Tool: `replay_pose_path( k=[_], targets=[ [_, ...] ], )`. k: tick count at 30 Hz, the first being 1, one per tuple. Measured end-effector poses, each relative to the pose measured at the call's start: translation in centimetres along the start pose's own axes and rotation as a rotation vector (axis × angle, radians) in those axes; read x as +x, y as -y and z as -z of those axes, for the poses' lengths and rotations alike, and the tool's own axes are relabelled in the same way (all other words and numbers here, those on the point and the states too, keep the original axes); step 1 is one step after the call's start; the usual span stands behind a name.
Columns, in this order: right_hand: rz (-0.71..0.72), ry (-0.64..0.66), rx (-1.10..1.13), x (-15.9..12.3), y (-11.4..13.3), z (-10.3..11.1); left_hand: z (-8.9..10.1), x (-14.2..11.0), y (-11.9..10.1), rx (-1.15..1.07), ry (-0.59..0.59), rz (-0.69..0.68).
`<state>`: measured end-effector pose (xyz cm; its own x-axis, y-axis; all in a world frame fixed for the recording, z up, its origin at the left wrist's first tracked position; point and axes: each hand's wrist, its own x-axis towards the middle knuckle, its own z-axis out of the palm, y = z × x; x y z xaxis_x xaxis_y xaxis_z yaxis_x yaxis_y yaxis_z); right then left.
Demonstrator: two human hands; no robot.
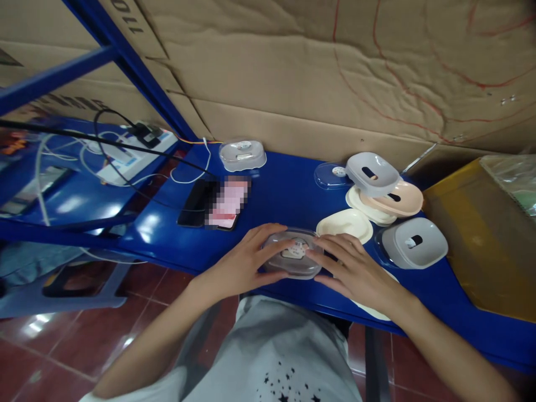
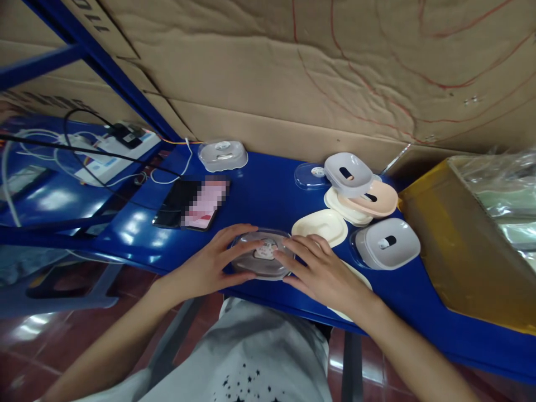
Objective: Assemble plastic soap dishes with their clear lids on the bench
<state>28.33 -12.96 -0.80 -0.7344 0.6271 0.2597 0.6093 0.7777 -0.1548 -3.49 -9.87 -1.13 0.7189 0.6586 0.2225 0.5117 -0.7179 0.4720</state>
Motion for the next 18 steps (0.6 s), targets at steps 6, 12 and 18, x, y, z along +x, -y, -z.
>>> replay_pose_path(
  k=[6,12,18],
  targets=[
    [0.064,0.010,-0.065,-0.2,0.0,-0.3,-1.8,-1.4,0.3,0.108,0.002,-0.054],
    [0.094,-0.005,-0.103,-0.2,0.1,-0.2,-2.2,-1.6,0.5,0.136,-0.041,-0.083],
    [0.078,0.025,-0.086,-0.4,0.0,-0.4,-2.5,-1.9,0.2,0.183,-0.092,-0.064]
  ],
)
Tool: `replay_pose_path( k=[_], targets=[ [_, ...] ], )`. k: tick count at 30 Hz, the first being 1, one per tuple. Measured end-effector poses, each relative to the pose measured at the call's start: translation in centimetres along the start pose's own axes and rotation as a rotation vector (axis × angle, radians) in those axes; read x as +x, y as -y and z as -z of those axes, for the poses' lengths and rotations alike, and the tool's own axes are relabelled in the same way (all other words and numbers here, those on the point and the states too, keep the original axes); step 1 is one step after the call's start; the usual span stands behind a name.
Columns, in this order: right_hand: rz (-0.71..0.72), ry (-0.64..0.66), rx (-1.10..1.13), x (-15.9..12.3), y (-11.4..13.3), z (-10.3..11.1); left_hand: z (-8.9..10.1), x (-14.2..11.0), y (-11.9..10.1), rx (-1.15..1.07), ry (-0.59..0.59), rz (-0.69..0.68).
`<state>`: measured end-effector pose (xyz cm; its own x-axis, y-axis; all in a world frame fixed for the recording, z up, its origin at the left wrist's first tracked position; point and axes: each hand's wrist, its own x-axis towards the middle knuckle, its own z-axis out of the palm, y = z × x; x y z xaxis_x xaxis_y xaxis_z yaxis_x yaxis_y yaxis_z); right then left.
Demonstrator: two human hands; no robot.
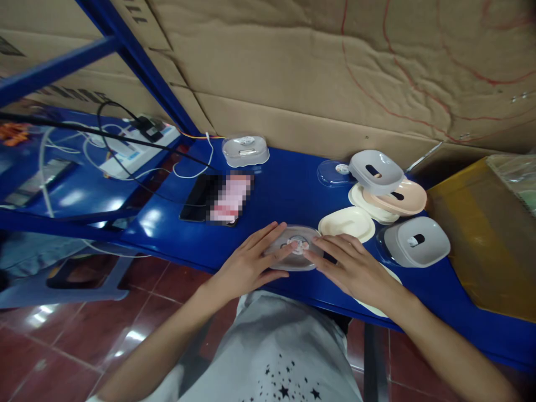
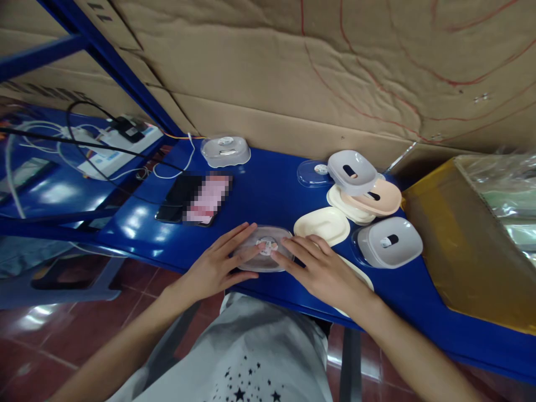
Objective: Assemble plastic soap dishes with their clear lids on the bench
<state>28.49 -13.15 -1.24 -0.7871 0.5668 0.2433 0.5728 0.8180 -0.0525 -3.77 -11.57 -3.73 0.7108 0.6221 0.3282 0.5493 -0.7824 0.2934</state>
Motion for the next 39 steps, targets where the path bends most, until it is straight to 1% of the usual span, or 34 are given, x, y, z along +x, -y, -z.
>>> replay_pose_path(
  k=[4,9,13,19,24,26,28,32,34,36,37,39],
  targets=[
    [-0.027,-0.002,0.044,0.0,0.0,-0.2,-0.3,-0.2,-0.1,0.044,-0.050,-0.030],
    [-0.051,0.011,0.048,0.2,0.1,-0.4,-0.2,0.0,-0.3,0.031,-0.042,0.000],
    [-0.071,0.005,0.036,0.4,0.1,-0.2,0.1,0.7,-0.6,0.036,-0.052,0.036],
    [-0.114,-0.038,0.122,0.6,0.1,-0.3,0.5,1.8,-0.6,0.050,-0.044,0.075],
    [-0.116,-0.040,0.156,0.5,-0.2,-0.6,0.9,2.5,-0.3,0.079,-0.038,0.090],
    [-0.129,-0.048,0.139,0.3,-0.7,-0.2,1.1,3.6,0.4,0.138,-0.031,0.126],
    [-0.161,-0.082,0.099,-0.1,-1.6,0.4,1.4,5.4,1.6,0.208,-0.017,0.190],
    [-0.256,-0.204,0.006,-0.9,-3.6,2.2,2.2,10.4,5.1,0.308,0.053,0.339],
    [-0.296,-0.245,-0.026,-1.3,-4.3,2.8,2.6,12.8,6.2,0.350,0.062,0.405],
    [-0.318,-0.263,-0.042,-1.5,-4.7,3.0,2.8,14.3,6.0,0.387,0.035,0.425],
    [-0.320,-0.262,-0.044,-1.5,-4.7,2.9,2.6,14.7,5.3,0.389,0.015,0.408],
    [-0.309,-0.249,-0.043,-1.4,-4.5,2.8,1.7,14.6,3.0,0.336,-0.012,0.312]
  ],
)
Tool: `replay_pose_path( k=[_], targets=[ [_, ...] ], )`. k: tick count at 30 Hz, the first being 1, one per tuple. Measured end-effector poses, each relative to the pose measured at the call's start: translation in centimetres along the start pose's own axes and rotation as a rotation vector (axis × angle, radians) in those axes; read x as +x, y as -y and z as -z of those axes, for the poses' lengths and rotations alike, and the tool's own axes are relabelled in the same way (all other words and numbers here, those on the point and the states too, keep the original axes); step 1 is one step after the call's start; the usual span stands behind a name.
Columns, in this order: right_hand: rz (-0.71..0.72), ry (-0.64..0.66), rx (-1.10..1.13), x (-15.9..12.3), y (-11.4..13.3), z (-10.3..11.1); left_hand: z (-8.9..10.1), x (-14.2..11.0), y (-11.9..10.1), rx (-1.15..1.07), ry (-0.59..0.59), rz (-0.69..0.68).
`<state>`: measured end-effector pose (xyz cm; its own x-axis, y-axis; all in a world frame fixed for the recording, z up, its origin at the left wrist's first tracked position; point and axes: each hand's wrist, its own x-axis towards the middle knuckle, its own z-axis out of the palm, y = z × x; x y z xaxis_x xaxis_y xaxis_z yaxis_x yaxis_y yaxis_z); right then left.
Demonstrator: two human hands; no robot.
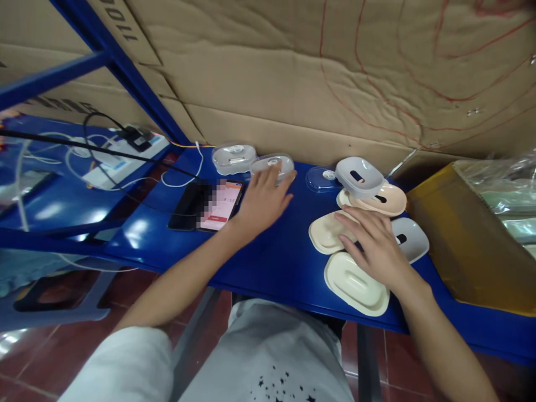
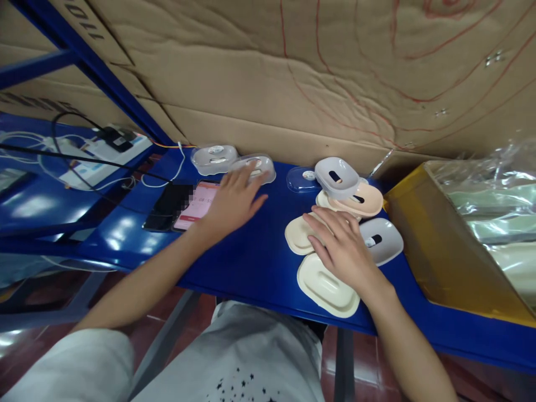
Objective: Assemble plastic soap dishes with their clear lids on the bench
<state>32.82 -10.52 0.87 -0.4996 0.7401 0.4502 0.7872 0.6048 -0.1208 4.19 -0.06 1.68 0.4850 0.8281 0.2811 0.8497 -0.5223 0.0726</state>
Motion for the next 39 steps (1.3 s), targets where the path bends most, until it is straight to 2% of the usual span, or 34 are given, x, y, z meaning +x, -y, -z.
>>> replay_pose_path(
  k=[4,7,10,14,18,21,24,28,30,32,34,39],
  targets=[
    [-0.005,0.020,-0.008,0.0,0.4,-0.1,-1.5,-3.3,-5.1,-0.204,0.065,-0.325],
    [-0.048,0.021,-0.015,0.1,0.4,0.0,-2.9,-4.2,-6.4,-0.198,0.093,-0.403],
    [-0.065,0.021,-0.037,0.1,0.1,-0.1,-3.2,-3.7,-5.1,-0.205,0.145,-0.403],
    [-0.064,0.021,-0.053,0.0,-0.2,-0.6,-2.2,-3.3,-1.6,-0.194,0.217,-0.396],
    [-0.093,0.053,-0.078,0.2,-0.5,-0.6,-1.5,-3.6,1.0,-0.202,0.232,-0.387],
    [-0.169,0.045,-0.198,1.3,-1.3,0.0,-1.8,-3.7,1.8,-0.254,0.240,-0.372],
    [-0.285,0.065,-0.309,3.2,-3.2,0.3,-2.2,-3.7,2.0,-0.361,0.266,-0.344],
    [-0.438,0.080,-0.325,5.5,-7.0,-0.3,-2.1,-4.2,2.2,-0.486,0.312,-0.341],
    [-0.498,0.076,-0.296,6.0,-8.0,-0.4,-1.9,-4.5,2.4,-0.530,0.338,-0.336],
    [-0.523,0.066,-0.243,5.9,-7.9,0.0,-1.7,-4.8,2.5,-0.574,0.354,-0.329],
    [-0.486,0.061,-0.153,5.2,-6.7,0.7,-1.7,-5.0,2.6,-0.611,0.356,-0.331],
    [-0.230,0.165,0.227,2.6,-2.7,1.3,-2.1,-4.8,3.0,-0.674,0.289,-0.299]
  ],
)
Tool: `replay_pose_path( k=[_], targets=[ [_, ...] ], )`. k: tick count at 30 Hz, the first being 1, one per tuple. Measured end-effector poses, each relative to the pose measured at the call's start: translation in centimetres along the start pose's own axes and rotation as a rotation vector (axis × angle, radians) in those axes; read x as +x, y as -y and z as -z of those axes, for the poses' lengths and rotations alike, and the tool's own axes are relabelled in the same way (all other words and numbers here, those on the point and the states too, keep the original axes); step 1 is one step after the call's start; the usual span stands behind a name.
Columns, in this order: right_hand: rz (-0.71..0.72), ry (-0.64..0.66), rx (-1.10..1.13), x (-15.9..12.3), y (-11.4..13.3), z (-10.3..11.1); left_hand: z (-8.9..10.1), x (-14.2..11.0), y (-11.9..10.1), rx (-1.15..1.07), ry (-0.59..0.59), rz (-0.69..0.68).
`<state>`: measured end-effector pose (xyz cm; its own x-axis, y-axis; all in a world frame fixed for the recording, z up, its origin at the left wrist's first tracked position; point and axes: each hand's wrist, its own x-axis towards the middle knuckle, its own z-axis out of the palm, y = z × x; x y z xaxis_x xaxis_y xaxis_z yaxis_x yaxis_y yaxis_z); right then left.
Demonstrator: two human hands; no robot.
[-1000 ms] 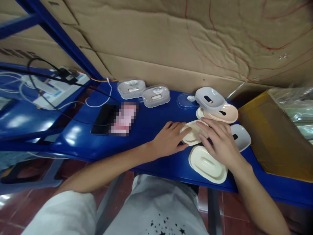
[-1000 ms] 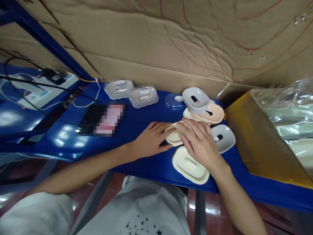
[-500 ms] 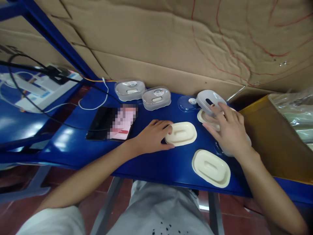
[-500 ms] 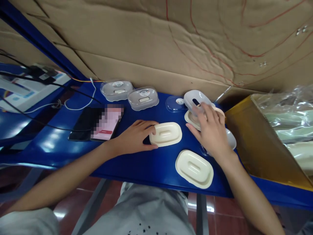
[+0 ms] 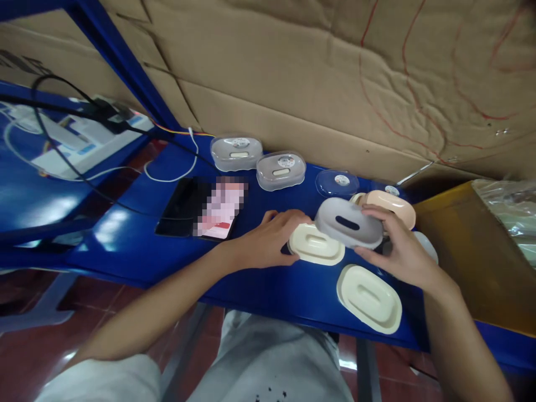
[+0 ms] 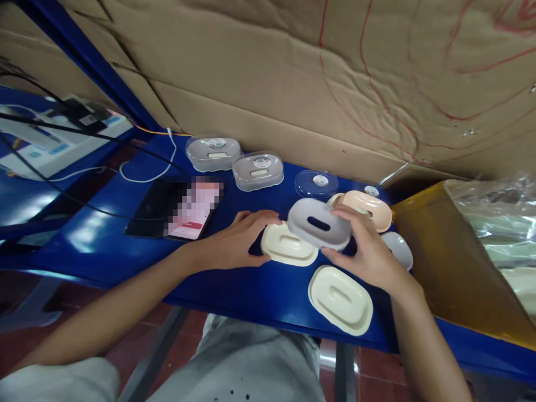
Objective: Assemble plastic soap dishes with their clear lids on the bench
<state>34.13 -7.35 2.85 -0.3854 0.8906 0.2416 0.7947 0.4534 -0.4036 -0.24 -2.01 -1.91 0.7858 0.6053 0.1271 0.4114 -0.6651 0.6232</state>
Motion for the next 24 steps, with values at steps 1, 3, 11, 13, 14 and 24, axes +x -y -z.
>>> replay_pose_path(
  k=[1,3,11,13,14,24],
  targets=[
    [0.023,0.028,0.041,-0.4,0.3,-0.4,0.0,0.1,0.1,-0.002,-0.019,0.013],
    [0.046,0.064,0.063,-1.0,0.5,-1.4,0.1,0.2,0.2,-0.002,-0.037,0.044],
    [0.033,0.198,-0.006,-1.0,1.7,-3.1,-0.3,0.5,0.6,0.079,-0.011,0.026],
    [0.027,0.211,-0.013,-1.0,2.3,-3.3,-0.3,0.5,0.6,0.108,-0.010,0.028],
    [0.032,0.215,-0.015,-0.9,2.5,-3.4,-0.2,0.5,0.6,0.123,-0.011,0.027],
    [0.166,0.244,-0.097,-0.8,2.8,-4.9,0.5,0.1,0.7,0.306,0.009,-0.071]
  ],
)
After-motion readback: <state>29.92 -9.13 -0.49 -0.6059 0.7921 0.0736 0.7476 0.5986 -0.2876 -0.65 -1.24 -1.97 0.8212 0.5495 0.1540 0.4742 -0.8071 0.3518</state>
